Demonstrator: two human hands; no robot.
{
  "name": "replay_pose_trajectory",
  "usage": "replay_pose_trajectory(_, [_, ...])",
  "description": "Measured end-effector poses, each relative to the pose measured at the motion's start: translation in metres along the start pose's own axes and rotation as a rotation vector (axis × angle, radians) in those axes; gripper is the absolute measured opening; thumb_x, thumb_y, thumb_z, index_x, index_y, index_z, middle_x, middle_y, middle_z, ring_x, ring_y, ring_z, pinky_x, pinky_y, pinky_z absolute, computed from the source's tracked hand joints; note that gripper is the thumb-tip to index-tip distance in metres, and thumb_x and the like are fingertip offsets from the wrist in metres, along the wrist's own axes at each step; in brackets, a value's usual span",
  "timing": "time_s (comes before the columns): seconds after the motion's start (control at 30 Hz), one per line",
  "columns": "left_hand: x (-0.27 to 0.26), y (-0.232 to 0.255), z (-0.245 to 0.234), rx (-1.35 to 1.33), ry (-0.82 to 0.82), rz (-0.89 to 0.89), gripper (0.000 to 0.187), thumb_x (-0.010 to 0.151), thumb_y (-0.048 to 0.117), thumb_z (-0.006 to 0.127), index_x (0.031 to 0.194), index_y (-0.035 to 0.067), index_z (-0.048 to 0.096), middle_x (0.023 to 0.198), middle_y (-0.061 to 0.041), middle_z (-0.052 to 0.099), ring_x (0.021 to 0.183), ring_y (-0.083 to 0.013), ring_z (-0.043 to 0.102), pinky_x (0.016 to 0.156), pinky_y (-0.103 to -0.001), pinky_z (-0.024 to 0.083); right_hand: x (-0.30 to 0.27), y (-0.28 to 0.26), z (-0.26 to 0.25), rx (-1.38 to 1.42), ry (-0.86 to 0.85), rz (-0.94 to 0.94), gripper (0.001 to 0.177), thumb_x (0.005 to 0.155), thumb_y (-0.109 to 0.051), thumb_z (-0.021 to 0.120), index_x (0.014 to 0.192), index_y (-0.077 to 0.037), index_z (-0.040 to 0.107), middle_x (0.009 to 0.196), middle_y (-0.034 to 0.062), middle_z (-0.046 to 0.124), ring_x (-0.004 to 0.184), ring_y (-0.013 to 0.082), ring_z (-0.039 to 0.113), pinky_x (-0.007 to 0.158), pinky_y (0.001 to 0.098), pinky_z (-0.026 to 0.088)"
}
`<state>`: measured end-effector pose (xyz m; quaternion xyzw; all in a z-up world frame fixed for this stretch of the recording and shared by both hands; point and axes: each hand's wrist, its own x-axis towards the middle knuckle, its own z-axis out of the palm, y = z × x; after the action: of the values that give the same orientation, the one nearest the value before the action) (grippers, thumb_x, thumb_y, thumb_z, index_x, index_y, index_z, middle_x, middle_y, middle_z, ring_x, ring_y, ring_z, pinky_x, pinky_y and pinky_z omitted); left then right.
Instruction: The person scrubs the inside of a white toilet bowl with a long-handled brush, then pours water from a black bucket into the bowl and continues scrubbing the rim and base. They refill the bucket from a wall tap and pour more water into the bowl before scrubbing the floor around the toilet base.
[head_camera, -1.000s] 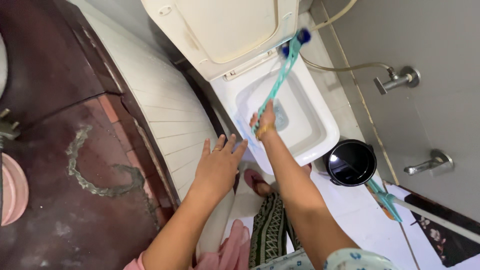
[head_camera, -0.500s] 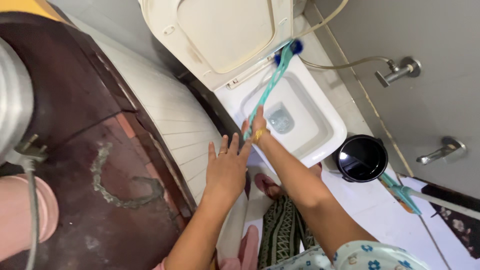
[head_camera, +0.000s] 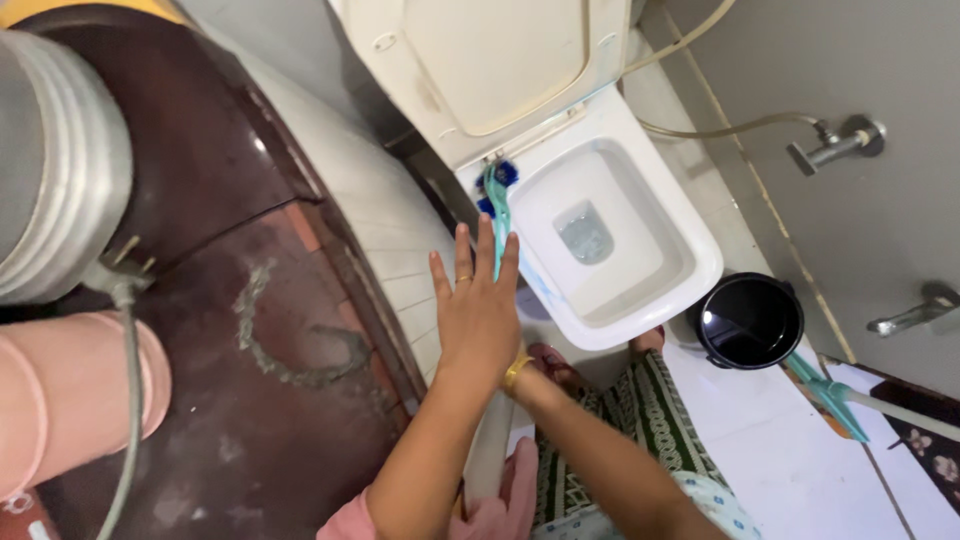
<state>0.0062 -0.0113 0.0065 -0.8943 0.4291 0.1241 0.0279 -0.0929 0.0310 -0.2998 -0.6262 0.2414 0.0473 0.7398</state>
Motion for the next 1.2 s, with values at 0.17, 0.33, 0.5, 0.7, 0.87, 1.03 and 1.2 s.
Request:
replay_pose_trajectory(0.17, [0.005, -0.005, 0.003, -0.074, -0.085, -0.110, 0.078, 0.085, 0.015, 0.054, 0.160, 0.014, 0.030, 0.170, -0.015, 0.010, 0.155, -0.0354, 0.005, 0.121, -0.062, 0.000, -0.065, 0.046, -0.101, -0.546, 0.306, 0.545, 0.074, 0.103, -0.064, 0.041, 0.128, 0.001, 0.066, 0.115, 0.0314, 0.067, 0.110, 0.0462, 0.064, 0.096, 0.0540, 0.048])
replay_pose_trajectory(0.33, [0.011, -0.006, 0.005, -0.059, -0.029, -0.175, 0.068, 0.091, 0.015, 0.046, 0.156, 0.007, 0.031, 0.169, -0.015, 0.007, 0.155, -0.0353, -0.001, 0.120, -0.062, -0.004, -0.112, 0.022, -0.193, -0.939, 0.139, 0.521, 0.062, 0.100, -0.060, 0.044, 0.120, -0.006, 0.066, 0.106, 0.0264, 0.071, 0.103, 0.0401, 0.070, 0.094, 0.0497, 0.054])
replay_pose_trajectory(0.5, [0.010, -0.006, 0.005, -0.082, -0.030, -0.191, 0.062, 0.095, 0.017, 0.043, 0.154, 0.001, 0.034, 0.171, -0.017, 0.005, 0.157, -0.0345, -0.003, 0.122, -0.062, -0.005, 0.008, -0.058, -0.217, -1.294, 0.177, 0.142, 0.048, 0.099, -0.056, 0.053, 0.103, -0.010, 0.066, 0.094, 0.0203, 0.074, 0.092, 0.0413, 0.069, 0.081, 0.0541, 0.054])
replay_pose_trajectory(0.7, [0.006, -0.014, 0.000, 0.006, -0.100, -0.243, 0.067, 0.091, 0.017, 0.042, 0.155, 0.001, 0.032, 0.168, -0.018, 0.005, 0.155, -0.0374, -0.004, 0.117, -0.065, -0.007, 0.053, -0.095, -0.275, -1.388, 0.218, 0.251, 0.057, 0.095, -0.064, 0.056, 0.108, -0.012, 0.077, 0.110, 0.0146, 0.076, 0.104, 0.0360, 0.072, 0.088, 0.0489, 0.056])
replay_pose_trajectory(0.87, [0.014, -0.010, 0.008, -0.010, -0.084, -0.219, 0.063, 0.095, 0.017, 0.041, 0.154, -0.001, 0.033, 0.169, -0.018, 0.007, 0.156, -0.0365, -0.003, 0.118, -0.066, -0.006, 0.075, -0.105, -0.304, -1.409, 0.289, 0.454, 0.059, 0.092, -0.066, 0.056, 0.111, -0.014, 0.077, 0.109, 0.0128, 0.074, 0.101, 0.0344, 0.071, 0.082, 0.0465, 0.057])
replay_pose_trajectory(1.03, [0.013, -0.010, 0.022, -0.008, -0.033, -0.234, 0.062, 0.093, 0.019, 0.043, 0.152, -0.001, 0.037, 0.169, -0.017, 0.012, 0.156, -0.0356, 0.001, 0.119, -0.066, -0.005, 0.102, -0.085, -0.308, -1.335, 0.243, 0.475, 0.073, 0.091, -0.073, 0.056, 0.110, -0.006, 0.077, 0.109, 0.0192, 0.076, 0.101, 0.0368, 0.074, 0.086, 0.0481, 0.059])
replay_pose_trajectory(1.2, [-0.002, -0.011, 0.013, 0.094, -0.005, -0.208, 0.064, 0.091, 0.020, 0.049, 0.152, -0.002, 0.043, 0.167, -0.021, 0.017, 0.156, -0.0386, 0.007, 0.119, -0.067, -0.001, -0.013, -0.012, -0.273, -1.084, 0.041, 0.617, 0.080, 0.096, -0.073, 0.046, 0.106, 0.001, 0.077, 0.109, 0.0298, 0.071, 0.103, 0.0446, 0.070, 0.092, 0.0505, 0.055])
